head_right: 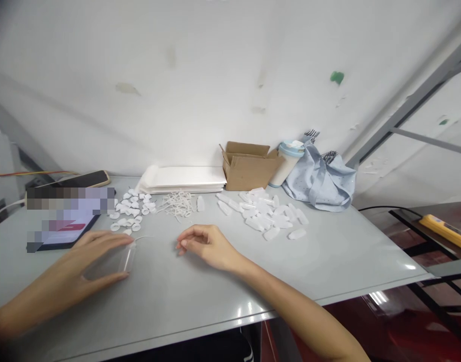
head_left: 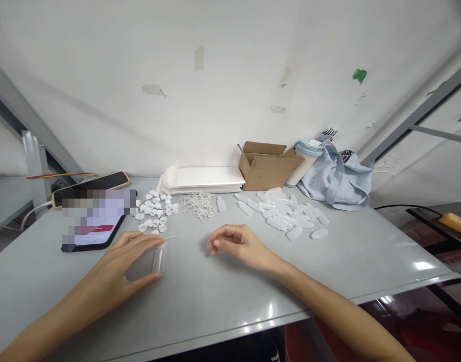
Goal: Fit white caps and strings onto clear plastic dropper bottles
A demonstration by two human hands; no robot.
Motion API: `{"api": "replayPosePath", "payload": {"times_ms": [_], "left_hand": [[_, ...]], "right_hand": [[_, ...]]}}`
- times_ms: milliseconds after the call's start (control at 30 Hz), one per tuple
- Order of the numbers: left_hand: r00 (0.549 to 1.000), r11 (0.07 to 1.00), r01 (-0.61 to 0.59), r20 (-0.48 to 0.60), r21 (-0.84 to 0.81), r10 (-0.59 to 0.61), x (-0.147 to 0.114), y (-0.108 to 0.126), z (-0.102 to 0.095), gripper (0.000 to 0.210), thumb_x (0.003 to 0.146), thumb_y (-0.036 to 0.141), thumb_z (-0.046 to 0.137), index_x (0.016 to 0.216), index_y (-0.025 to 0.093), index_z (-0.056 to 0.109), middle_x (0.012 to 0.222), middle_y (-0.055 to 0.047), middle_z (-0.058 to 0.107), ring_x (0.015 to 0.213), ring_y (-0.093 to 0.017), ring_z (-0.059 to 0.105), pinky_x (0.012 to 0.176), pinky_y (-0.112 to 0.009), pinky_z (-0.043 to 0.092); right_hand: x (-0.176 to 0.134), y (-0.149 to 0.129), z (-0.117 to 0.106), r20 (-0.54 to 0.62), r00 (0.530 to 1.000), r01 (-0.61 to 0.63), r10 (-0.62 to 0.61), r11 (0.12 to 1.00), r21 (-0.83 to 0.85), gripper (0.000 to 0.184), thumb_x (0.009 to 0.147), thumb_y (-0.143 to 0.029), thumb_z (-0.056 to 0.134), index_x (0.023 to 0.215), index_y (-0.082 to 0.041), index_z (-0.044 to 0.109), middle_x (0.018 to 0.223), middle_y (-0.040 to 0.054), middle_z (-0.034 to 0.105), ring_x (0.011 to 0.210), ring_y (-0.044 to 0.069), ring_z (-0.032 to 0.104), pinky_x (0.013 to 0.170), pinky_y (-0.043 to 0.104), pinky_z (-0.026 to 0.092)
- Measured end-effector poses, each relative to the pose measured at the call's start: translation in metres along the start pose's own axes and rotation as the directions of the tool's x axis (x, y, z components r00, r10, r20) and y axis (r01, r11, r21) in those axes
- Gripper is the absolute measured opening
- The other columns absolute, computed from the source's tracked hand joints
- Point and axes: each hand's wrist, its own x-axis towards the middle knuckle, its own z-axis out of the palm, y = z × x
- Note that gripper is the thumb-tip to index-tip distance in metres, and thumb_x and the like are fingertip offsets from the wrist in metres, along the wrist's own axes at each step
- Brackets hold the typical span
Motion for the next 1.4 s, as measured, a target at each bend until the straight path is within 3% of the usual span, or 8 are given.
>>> {"api": "replayPosePath", "payload": {"times_ms": [333,767,1033,1400], "left_hand": [[0.999,0.999,-0.038,0.002,0.008,0.038,-0.004,-0.005,-0.003,0.050,0.077,0.052,0.066,0.122,0.034,0.057,0.116,-0.001,0.067,0.112,-0.027,0.057,0.093,-0.040,0.051],[0.992,0.994,-0.102,0.077,0.032,0.100,-0.006,-0.009,-0.005,0.050,0.078,0.049,0.066,0.125,0.035,0.058,0.124,-0.002,0.064,0.120,-0.028,0.052,0.096,-0.040,0.050],[0.995,0.997,-0.074,0.062,0.010,0.073,-0.006,0.002,-0.007,0.046,0.079,0.050,0.066,0.122,0.036,0.059,0.122,-0.001,0.065,0.119,-0.027,0.054,0.097,-0.039,0.049],[0.976,0.978,-0.191,0.118,0.080,0.181,-0.001,-0.005,-0.014,0.049,0.077,0.048,0.068,0.124,0.036,0.058,0.121,-0.001,0.067,0.114,-0.027,0.060,0.091,-0.037,0.054]], "right_hand": [[0.001,0.001,0.001,-0.008,1.000,-0.013,0.013,1.000,0.006,0.023,0.082,-0.038,0.068,0.087,-0.016,0.066,0.077,0.0022,0.067,0.076,0.015,0.065,0.083,0.036,0.049],[0.000,0.000,0.000,-0.024,1.000,-0.002,0.002,1.000,-0.031,0.016,0.084,-0.031,0.065,0.086,-0.015,0.066,0.076,0.0021,0.067,0.074,0.014,0.064,0.081,0.035,0.049],[0.002,0.002,-0.001,-0.029,1.000,-0.001,-0.001,0.999,-0.043,0.016,0.083,-0.032,0.065,0.084,-0.016,0.066,0.074,0.0015,0.066,0.072,0.014,0.064,0.079,0.034,0.049],[0.000,-0.004,-0.002,-0.039,0.999,0.002,-0.005,0.998,-0.061,0.015,0.084,-0.030,0.063,0.084,-0.016,0.066,0.074,0.0016,0.065,0.072,0.014,0.063,0.078,0.033,0.048]]}}
